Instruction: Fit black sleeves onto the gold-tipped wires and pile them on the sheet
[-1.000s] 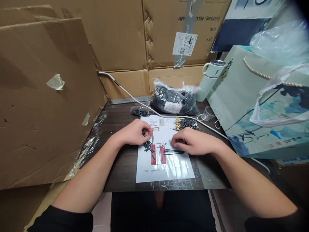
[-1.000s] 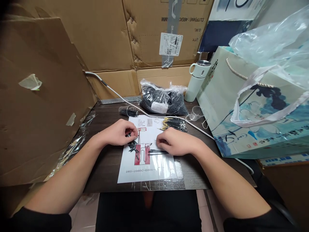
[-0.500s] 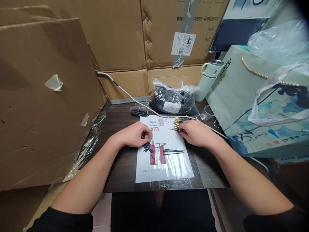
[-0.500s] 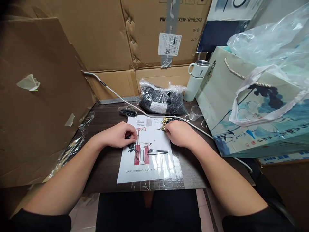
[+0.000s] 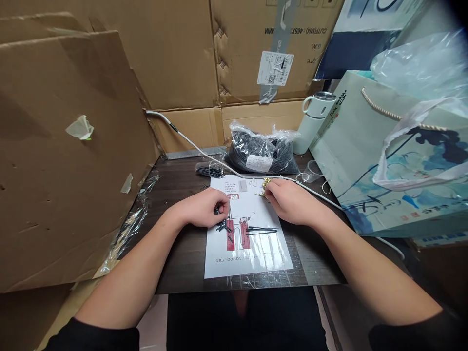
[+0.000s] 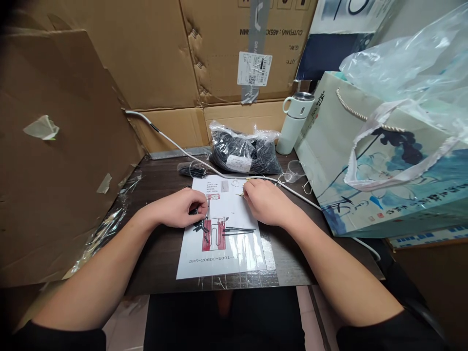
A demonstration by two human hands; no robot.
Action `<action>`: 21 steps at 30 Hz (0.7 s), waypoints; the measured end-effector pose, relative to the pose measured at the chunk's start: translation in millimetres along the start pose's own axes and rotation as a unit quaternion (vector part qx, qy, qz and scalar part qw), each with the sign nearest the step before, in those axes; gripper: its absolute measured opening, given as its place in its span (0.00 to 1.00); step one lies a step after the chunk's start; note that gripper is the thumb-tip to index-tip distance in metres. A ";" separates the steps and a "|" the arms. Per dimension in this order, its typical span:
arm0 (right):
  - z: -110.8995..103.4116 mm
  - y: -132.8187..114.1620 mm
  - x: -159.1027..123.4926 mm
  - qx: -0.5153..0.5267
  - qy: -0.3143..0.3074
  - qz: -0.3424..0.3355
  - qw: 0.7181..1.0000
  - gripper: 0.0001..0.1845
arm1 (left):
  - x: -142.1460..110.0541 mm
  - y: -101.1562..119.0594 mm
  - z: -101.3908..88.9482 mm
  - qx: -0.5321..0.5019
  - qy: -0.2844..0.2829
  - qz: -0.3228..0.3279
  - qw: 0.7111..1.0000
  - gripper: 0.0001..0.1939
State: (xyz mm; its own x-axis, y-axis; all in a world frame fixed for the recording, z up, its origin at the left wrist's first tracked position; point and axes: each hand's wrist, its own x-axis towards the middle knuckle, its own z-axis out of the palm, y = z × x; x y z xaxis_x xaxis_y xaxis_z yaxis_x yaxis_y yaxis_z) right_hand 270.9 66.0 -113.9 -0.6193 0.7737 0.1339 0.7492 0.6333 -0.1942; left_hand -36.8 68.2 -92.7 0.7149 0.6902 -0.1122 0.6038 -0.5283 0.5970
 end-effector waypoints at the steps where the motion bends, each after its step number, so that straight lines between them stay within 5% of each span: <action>1: -0.6 -0.8 0.2 0.006 0.011 -0.004 1.000 0.05 | 0.2 2.2 -0.1 -0.001 0.005 0.002 1.000 0.06; 13: -0.1 -7.9 3.1 0.038 -0.001 -0.048 0.998 0.08 | 12.9 -0.3 24.1 0.003 0.095 0.018 0.995 0.04; 16: -11.9 3.0 -0.6 -0.018 -0.004 0.063 0.998 0.09 | 16.7 -1.0 30.4 0.011 0.132 0.020 0.991 0.07; 21: -29.1 38.0 -7.7 -0.137 -0.017 0.269 0.953 0.13 | 29.9 2.7 32.5 0.046 0.182 -0.007 0.982 0.08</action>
State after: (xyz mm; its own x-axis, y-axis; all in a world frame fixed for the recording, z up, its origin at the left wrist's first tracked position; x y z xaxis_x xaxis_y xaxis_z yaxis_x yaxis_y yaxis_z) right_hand 310.9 84.7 -94.1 -0.1311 0.9899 0.0539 0.9910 0.1293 0.0358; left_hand -2.3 71.3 -120.2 0.5431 0.8196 0.1827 0.6536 -0.5492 0.5208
